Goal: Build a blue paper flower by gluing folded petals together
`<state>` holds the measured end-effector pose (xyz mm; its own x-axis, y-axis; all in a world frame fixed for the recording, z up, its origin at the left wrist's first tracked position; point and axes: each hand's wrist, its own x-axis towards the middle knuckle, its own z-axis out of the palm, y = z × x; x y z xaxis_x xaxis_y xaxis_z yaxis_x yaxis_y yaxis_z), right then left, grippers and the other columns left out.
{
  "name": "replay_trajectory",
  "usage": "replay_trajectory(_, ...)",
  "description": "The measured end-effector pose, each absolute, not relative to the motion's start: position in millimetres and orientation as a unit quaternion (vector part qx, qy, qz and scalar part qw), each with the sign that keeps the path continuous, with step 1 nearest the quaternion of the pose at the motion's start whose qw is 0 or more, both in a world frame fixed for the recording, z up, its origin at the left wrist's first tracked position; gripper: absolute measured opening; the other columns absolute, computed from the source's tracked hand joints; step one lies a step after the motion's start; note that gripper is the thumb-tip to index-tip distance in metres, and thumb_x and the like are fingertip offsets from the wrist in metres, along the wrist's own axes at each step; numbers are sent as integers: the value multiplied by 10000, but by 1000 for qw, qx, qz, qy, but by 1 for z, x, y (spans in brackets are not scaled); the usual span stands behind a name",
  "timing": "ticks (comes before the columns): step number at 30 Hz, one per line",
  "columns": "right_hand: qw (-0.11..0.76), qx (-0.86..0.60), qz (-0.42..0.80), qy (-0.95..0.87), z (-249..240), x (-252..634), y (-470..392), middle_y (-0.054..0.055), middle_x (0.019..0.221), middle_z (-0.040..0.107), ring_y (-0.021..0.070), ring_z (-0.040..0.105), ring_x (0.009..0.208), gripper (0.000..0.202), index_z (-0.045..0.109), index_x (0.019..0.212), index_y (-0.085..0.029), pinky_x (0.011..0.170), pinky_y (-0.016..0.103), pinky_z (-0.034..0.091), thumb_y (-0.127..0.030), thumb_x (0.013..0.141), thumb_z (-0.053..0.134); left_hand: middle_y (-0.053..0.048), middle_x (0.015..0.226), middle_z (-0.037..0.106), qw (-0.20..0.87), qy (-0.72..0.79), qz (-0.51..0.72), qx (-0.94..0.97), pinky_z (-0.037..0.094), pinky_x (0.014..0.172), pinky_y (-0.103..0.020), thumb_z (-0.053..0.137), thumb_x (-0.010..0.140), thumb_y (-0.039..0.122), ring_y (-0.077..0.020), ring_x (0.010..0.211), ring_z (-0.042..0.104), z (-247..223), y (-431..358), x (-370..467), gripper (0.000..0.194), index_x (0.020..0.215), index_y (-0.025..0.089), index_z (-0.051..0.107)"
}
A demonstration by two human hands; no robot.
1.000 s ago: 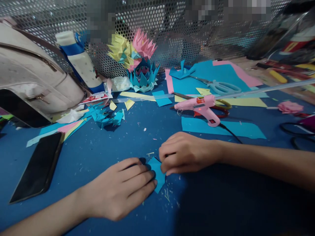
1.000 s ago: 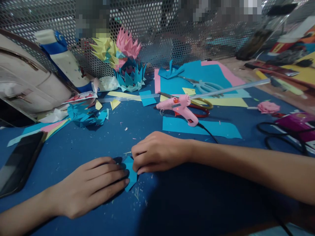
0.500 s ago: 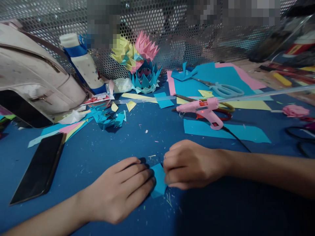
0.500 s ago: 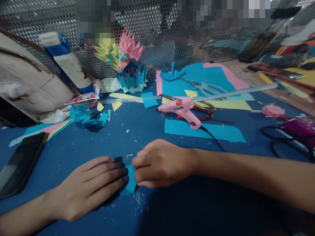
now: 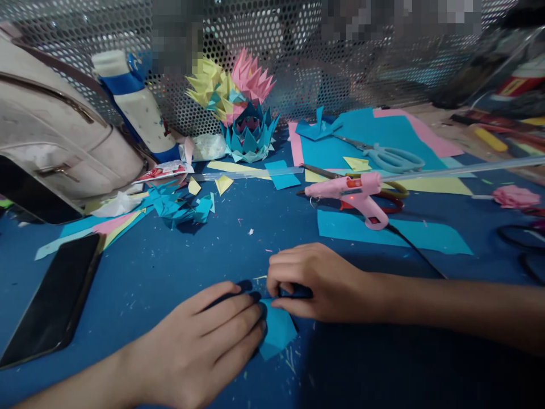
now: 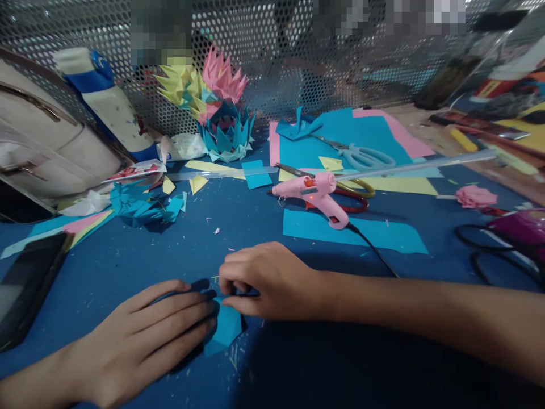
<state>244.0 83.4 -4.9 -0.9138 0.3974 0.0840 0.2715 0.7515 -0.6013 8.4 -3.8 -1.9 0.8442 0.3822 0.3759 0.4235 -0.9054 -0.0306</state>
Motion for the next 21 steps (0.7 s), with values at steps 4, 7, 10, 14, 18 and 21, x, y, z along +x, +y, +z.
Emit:
replay_trajectory(4,120,-195,307,-924,-5,246,84,-27,724,583,105,526,675,70,585,799,-179,590,229,315,-179,845,639,-45,1182,721,63,-208,-172,-961,230,1203,-379,249,1032,128,-190,1133,623,-2,-4,9,463,1130,120,701)
replay_trajectory(7,124,-205,292,-926,-5,247,86,-19,776,614,111,542,712,55,590,821,-183,600,231,324,-170,849,635,-48,1185,719,67,-225,-159,-959,165,1219,-399,238,1037,144,-200,1123,627,-4,-5,10,472,1155,120,695)
replay_trajectory(10,136,-213,279,-926,-8,248,87,-26,800,632,112,558,736,48,607,847,-193,614,232,342,-182,852,653,-50,1170,725,73,-237,-150,-957,158,1216,-404,255,1039,160,-204,1104,632,-6,-7,12,456,1170,123,690)
replay_trajectory(14,182,-187,232,-937,-15,251,87,-25,793,659,115,571,731,27,635,860,-194,640,240,379,-189,886,628,-36,1147,735,96,-269,-151,-946,124,1223,-401,337,1022,175,-193,1094,630,-9,-11,15,382,1180,147,684)
replay_trajectory(18,226,-119,150,-955,-17,256,87,-3,885,687,120,582,762,104,644,926,-191,682,258,412,-212,960,549,-39,1152,734,103,-286,-153,-940,113,1224,-400,384,998,175,-192,1091,631,-13,-15,18,352,1189,160,679)
replay_trajectory(21,225,-93,95,-965,-15,258,87,8,907,692,122,585,766,141,636,928,-178,672,268,417,-204,986,511,-38,1154,733,95,-288,-156,-940,124,1223,-401,396,994,179,-195,1094,630,-13,-16,17,345,1190,170,679)
